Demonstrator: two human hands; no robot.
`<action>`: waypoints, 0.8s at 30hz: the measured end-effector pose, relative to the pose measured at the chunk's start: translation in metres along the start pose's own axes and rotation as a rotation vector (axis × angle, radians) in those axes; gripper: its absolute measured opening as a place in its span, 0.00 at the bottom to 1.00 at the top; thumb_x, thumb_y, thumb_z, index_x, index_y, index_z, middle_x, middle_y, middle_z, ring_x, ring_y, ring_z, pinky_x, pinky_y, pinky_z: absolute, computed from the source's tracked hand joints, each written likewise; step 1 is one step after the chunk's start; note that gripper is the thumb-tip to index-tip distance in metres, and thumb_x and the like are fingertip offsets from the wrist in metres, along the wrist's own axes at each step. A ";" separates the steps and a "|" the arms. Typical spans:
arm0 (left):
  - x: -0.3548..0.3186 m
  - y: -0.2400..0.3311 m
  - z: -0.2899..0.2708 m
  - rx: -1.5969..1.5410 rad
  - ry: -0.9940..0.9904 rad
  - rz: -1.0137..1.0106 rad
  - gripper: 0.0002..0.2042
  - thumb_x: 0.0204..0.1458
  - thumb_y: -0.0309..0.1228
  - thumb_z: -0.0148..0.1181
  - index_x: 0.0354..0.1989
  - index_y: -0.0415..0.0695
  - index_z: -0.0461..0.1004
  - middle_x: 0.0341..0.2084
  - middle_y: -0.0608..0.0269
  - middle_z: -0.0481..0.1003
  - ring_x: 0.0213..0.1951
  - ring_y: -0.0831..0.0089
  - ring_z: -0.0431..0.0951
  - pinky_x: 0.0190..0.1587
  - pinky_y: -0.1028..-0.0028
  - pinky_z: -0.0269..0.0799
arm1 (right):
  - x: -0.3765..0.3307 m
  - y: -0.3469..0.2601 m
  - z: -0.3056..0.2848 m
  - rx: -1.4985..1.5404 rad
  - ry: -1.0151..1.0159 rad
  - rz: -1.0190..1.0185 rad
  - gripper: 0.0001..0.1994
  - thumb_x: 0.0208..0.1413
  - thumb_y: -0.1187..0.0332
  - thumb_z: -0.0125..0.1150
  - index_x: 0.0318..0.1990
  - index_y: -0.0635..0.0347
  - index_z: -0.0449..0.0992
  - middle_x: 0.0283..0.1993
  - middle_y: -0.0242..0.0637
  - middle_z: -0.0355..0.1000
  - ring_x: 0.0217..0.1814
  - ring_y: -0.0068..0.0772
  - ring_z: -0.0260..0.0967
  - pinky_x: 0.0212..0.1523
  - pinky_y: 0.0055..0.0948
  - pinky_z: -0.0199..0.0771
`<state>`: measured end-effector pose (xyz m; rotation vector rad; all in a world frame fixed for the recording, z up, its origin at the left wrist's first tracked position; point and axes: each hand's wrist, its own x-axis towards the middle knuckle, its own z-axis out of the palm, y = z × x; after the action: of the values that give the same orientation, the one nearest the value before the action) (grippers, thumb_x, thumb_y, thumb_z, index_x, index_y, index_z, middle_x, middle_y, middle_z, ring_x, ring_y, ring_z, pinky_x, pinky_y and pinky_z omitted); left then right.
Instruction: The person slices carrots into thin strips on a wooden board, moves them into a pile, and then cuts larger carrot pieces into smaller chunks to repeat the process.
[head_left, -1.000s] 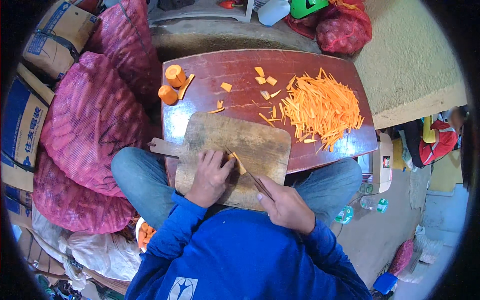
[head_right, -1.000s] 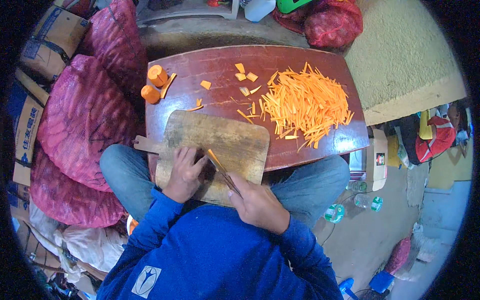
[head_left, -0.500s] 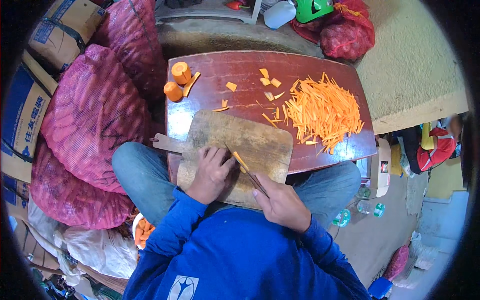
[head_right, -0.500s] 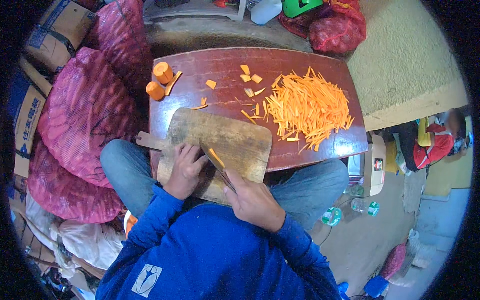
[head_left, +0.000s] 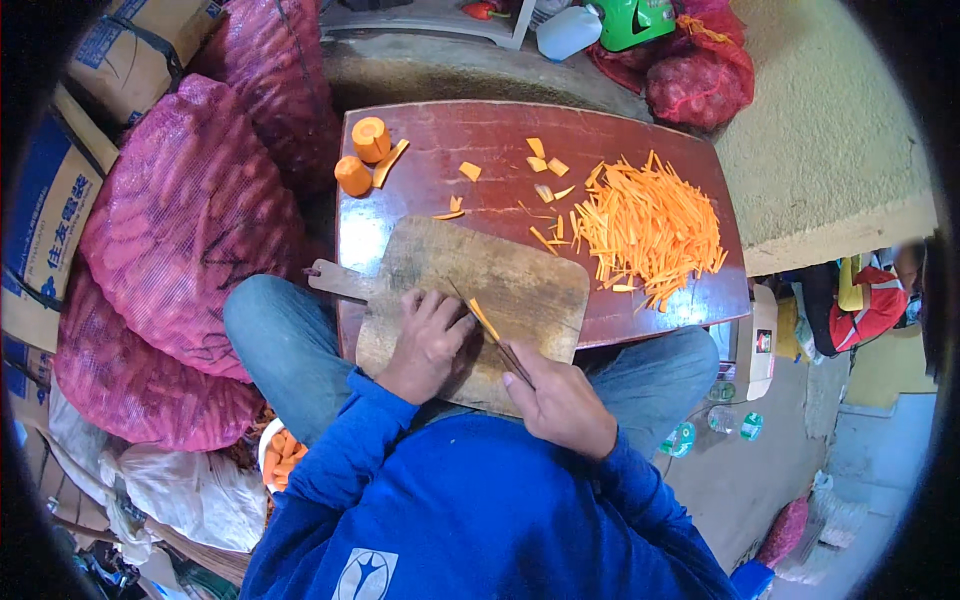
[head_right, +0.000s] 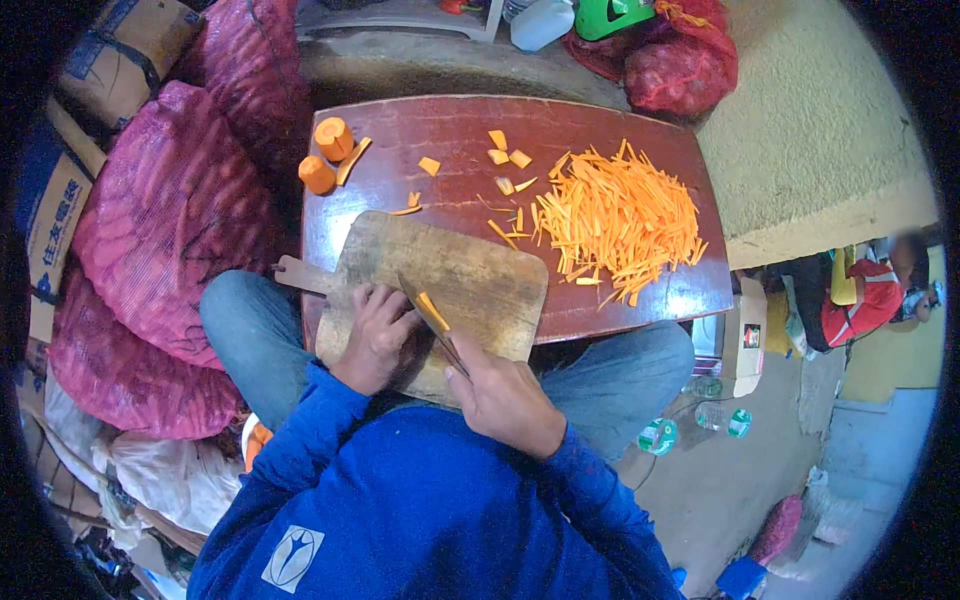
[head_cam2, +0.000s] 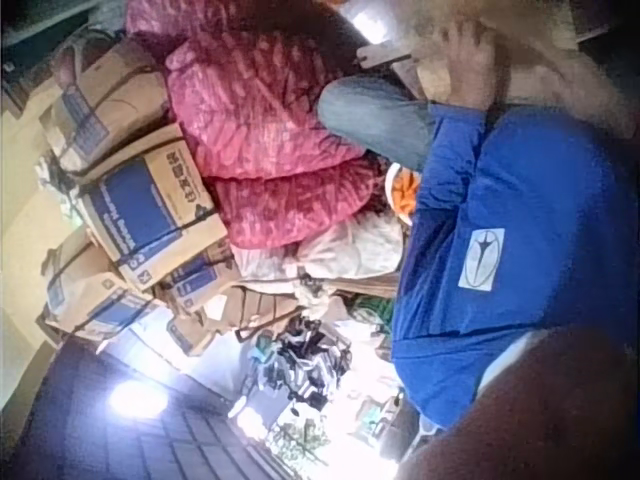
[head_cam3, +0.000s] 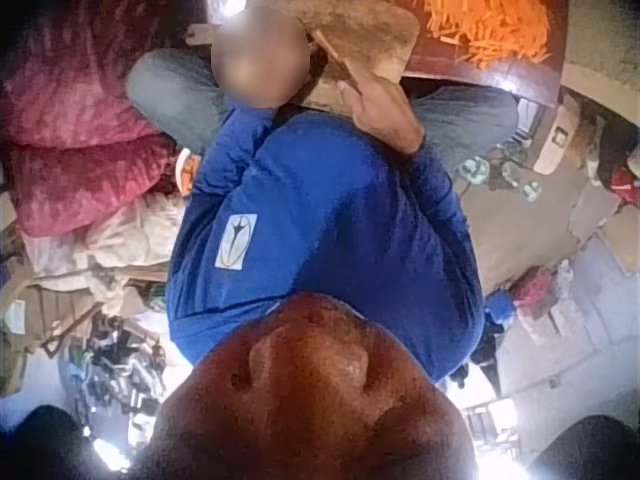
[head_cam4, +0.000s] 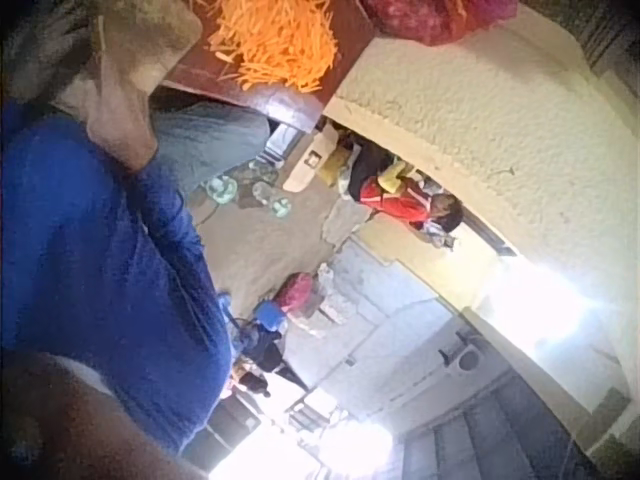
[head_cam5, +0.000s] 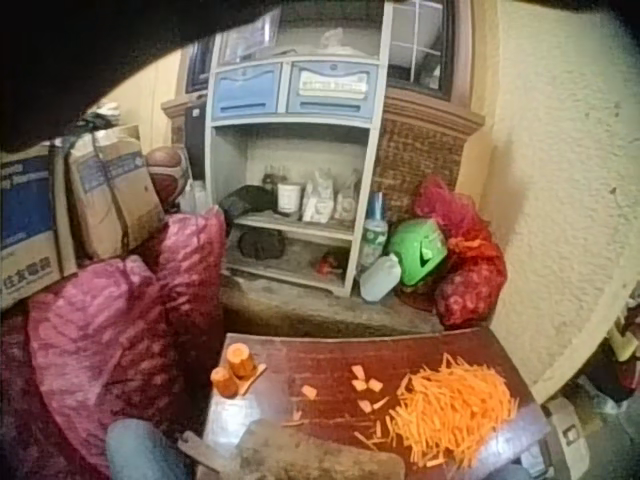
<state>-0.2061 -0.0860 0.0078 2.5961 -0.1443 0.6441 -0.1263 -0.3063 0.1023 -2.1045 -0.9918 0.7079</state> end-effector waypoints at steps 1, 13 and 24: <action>0.001 0.002 -0.002 -0.002 0.001 -0.007 0.15 0.46 0.28 0.71 0.44 0.42 0.83 0.42 0.58 0.77 0.48 0.57 0.75 0.57 0.52 0.63 | 0.003 0.002 0.003 -0.037 -0.028 0.016 0.22 0.71 0.66 0.59 0.67 0.63 0.66 0.43 0.66 0.79 0.45 0.76 0.78 0.44 0.64 0.78; -0.001 0.000 -0.001 -0.047 0.042 -0.034 0.18 0.40 0.25 0.72 0.44 0.42 0.83 0.42 0.59 0.78 0.48 0.58 0.76 0.57 0.53 0.64 | 0.008 0.000 0.001 0.072 -0.025 0.021 0.21 0.72 0.65 0.59 0.67 0.64 0.68 0.45 0.69 0.79 0.47 0.77 0.78 0.45 0.64 0.78; -0.006 -0.005 0.005 -0.068 0.045 -0.014 0.22 0.38 0.27 0.73 0.46 0.41 0.82 0.45 0.56 0.77 0.50 0.54 0.75 0.60 0.49 0.63 | 0.022 0.002 0.005 0.061 0.016 -0.117 0.23 0.71 0.66 0.59 0.68 0.64 0.67 0.42 0.67 0.79 0.44 0.77 0.78 0.43 0.66 0.77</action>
<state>-0.2083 -0.0837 -0.0005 2.5136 -0.1308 0.6801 -0.1171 -0.2877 0.0939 -1.9791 -1.0616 0.6537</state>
